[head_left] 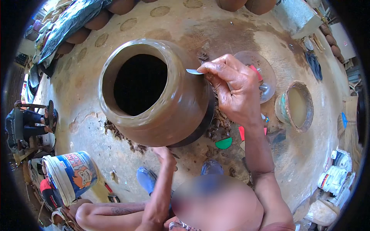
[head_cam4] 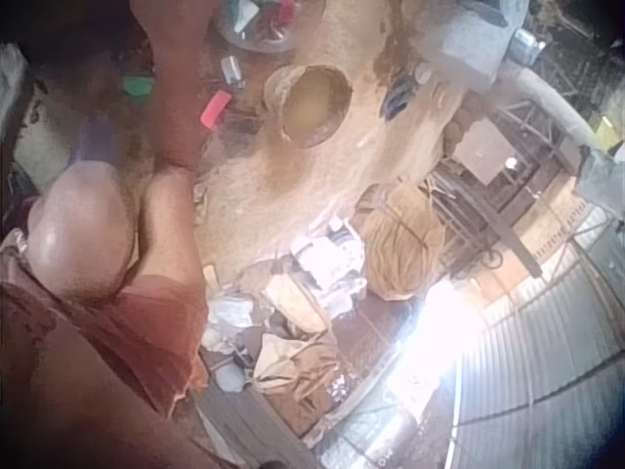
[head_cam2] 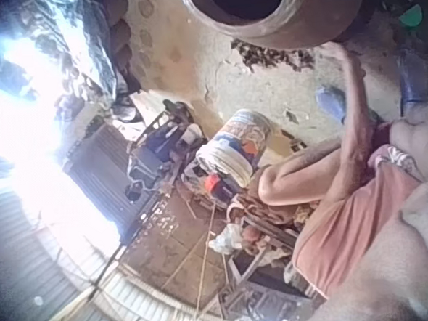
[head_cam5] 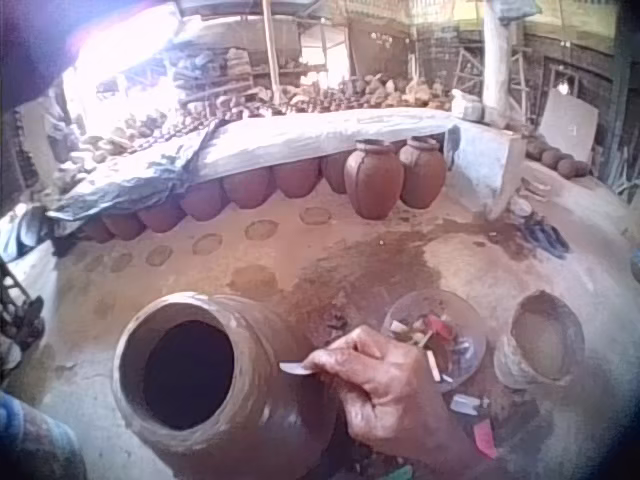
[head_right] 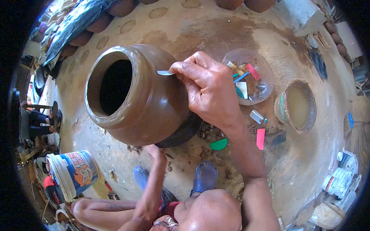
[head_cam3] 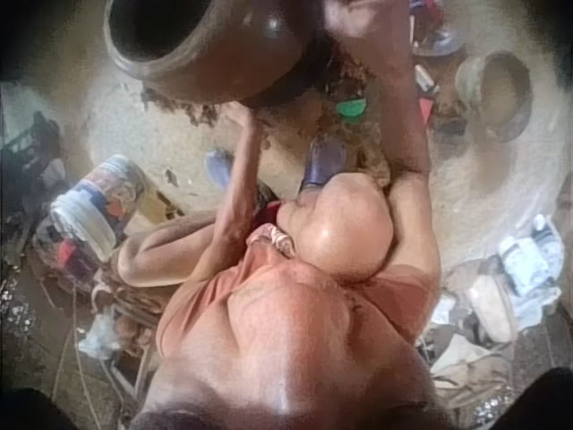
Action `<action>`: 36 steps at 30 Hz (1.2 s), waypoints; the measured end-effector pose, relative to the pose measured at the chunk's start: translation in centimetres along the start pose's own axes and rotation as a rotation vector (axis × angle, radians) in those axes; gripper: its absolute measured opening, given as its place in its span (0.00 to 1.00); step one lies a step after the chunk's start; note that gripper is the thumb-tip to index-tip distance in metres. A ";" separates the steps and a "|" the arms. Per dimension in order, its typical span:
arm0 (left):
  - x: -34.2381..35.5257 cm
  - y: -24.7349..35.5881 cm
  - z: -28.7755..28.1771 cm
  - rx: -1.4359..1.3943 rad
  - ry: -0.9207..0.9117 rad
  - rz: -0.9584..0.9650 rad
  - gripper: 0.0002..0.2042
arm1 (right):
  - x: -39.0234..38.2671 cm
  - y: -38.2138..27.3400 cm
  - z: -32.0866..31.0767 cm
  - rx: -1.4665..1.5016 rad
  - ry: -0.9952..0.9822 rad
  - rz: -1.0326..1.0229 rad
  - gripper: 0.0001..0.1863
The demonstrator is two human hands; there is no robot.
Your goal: The person smooths the exterior surface of a large clay pot using plastic scrapers and a piece of cloth while it rotates on a wheel.
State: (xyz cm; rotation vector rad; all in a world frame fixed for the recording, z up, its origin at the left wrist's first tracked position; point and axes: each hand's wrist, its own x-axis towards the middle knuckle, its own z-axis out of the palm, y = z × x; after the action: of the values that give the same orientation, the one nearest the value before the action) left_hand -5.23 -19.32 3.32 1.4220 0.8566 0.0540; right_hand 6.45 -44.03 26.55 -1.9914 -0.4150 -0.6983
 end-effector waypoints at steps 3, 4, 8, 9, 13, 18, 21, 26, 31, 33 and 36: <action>-4.4 -3.6 -0.6 -0.166 -0.549 -0.621 0.32 | -0.7 0.1 -0.6 -0.035 -0.034 0.024 0.13; -3.9 -4.1 -0.9 -0.162 -0.511 -0.653 0.32 | -0.4 -0.1 -0.8 -0.041 -0.038 0.020 0.15; 0.4 0.0 -1.2 -0.255 -0.372 -0.305 0.35 | -1.1 -0.3 -0.9 -0.085 -0.059 0.025 0.13; 2.5 0.6 -1.5 -0.268 -0.389 -0.202 0.35 | -1.2 -0.1 -1.4 -0.096 -0.055 0.019 0.13; 7.5 -3.7 -6.3 0.114 -0.187 0.330 0.30 | -0.8 -1.8 0.6 0.014 -0.025 0.037 0.13; -5.2 -3.2 0.8 -0.093 -0.407 -0.587 0.34 | -2.3 -0.5 -1.1 -0.080 -0.027 0.032 0.12; -3.1 -0.9 -0.4 -0.124 -0.323 -0.457 0.34 | -1.9 -0.5 -1.1 -0.091 -0.006 0.022 0.12; 8.1 -1.4 -4.1 -0.054 -0.064 0.117 0.26 | -1.9 -0.8 -0.8 -0.065 0.039 0.032 0.12; -4.7 -2.0 1.4 -0.107 -0.257 -0.476 0.31 | -3.1 -0.2 -0.5 -0.070 0.057 0.050 0.13; -4.6 -3.2 0.1 -0.079 -0.474 -0.648 0.32 | -3.3 -0.2 -0.4 -0.067 0.063 0.050 0.13; -1.1 -1.5 -1.4 -0.207 -0.312 -0.454 0.30 | -3.3 -0.1 -0.1 -0.071 0.074 0.047 0.14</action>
State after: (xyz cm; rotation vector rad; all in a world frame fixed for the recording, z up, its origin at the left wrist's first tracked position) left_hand -7.48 -19.07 2.65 0.9851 0.8654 -0.4032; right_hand 3.79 -44.03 24.61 -2.0282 -0.3021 -0.7635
